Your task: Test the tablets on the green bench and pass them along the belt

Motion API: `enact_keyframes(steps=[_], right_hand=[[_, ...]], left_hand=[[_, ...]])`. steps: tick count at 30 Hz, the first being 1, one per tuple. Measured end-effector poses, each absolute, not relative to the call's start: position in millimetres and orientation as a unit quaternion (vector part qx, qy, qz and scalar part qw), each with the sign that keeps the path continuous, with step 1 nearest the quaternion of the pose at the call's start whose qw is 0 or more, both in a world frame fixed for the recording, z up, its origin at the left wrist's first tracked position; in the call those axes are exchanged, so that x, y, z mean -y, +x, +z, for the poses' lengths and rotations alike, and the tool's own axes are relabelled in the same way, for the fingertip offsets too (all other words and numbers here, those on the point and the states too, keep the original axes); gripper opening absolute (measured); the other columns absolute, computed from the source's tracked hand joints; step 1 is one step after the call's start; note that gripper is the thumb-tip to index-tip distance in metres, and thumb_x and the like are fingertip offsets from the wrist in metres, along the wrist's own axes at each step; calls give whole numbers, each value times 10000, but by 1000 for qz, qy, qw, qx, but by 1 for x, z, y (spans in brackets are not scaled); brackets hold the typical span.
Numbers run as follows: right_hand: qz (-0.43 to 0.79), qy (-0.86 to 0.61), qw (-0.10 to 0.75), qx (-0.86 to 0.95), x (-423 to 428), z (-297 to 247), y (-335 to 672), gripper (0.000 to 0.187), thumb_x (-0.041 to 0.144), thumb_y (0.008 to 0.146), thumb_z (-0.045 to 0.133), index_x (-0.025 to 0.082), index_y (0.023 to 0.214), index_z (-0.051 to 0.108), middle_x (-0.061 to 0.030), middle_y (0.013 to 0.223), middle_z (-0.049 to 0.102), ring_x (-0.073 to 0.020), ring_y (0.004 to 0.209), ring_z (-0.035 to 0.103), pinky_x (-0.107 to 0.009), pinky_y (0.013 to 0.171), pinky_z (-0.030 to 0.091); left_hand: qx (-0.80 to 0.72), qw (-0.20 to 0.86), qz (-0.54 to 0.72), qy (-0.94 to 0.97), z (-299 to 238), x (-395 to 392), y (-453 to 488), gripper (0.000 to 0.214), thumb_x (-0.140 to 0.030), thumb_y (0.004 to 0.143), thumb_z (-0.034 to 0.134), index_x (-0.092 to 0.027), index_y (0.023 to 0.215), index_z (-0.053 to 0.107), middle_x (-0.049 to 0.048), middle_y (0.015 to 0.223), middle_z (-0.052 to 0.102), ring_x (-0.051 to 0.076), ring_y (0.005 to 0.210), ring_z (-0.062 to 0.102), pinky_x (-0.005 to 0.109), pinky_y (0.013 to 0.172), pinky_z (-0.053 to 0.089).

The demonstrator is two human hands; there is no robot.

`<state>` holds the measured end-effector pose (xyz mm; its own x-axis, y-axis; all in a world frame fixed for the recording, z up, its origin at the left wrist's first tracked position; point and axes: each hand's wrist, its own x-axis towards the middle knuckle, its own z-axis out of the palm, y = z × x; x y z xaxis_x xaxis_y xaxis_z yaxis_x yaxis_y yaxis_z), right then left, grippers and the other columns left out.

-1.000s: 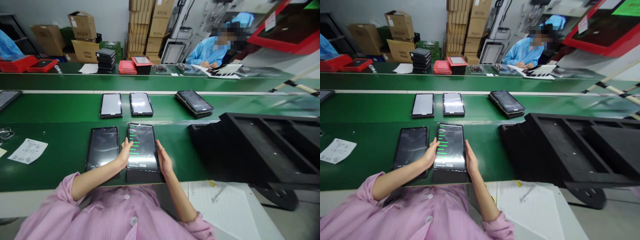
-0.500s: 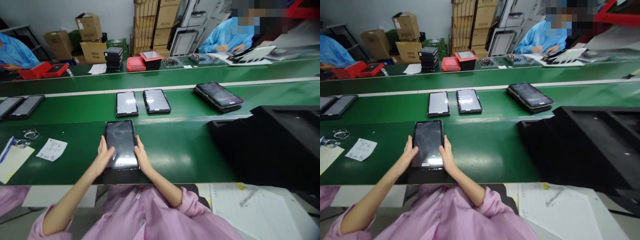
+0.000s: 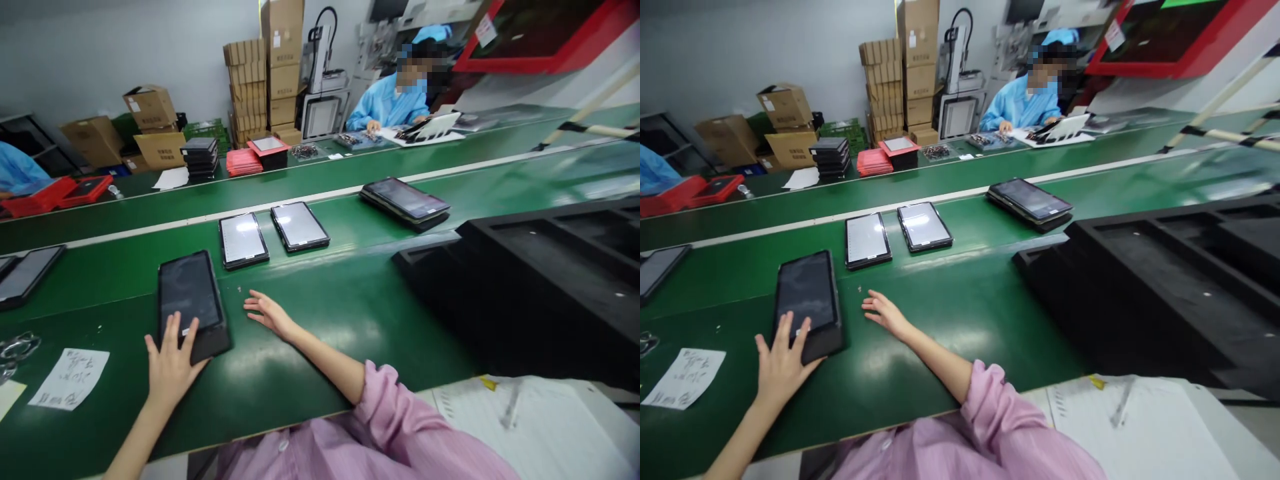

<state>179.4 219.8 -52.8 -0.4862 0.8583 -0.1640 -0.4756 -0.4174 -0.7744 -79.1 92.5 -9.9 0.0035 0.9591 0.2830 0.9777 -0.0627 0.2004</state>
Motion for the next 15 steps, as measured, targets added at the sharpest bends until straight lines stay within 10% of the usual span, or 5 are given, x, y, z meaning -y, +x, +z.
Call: enact_keyframes(steps=[7,15], right_hand=[[584,-424,658,212,-319,-50,267,328,454,720,695,265,971,599,-18,933,648,-209,1041,647,-445,995,491],[606,-455,626,183,-396,-25,331,192,441,787,532,262,855,535,-66,944,567,-249,974,592,-499,847,502]], left_hand=[[701,125,-142,-688,17,-181,-122,870,-555,882,635,-164,1572,278,269,1654,101,418,1528,135,702,1145,-98],[790,121,-244,-550,11,-255,-85,844,-359,866,704,-93,1532,259,344,1607,108,448,1524,23,797,1075,-52]])
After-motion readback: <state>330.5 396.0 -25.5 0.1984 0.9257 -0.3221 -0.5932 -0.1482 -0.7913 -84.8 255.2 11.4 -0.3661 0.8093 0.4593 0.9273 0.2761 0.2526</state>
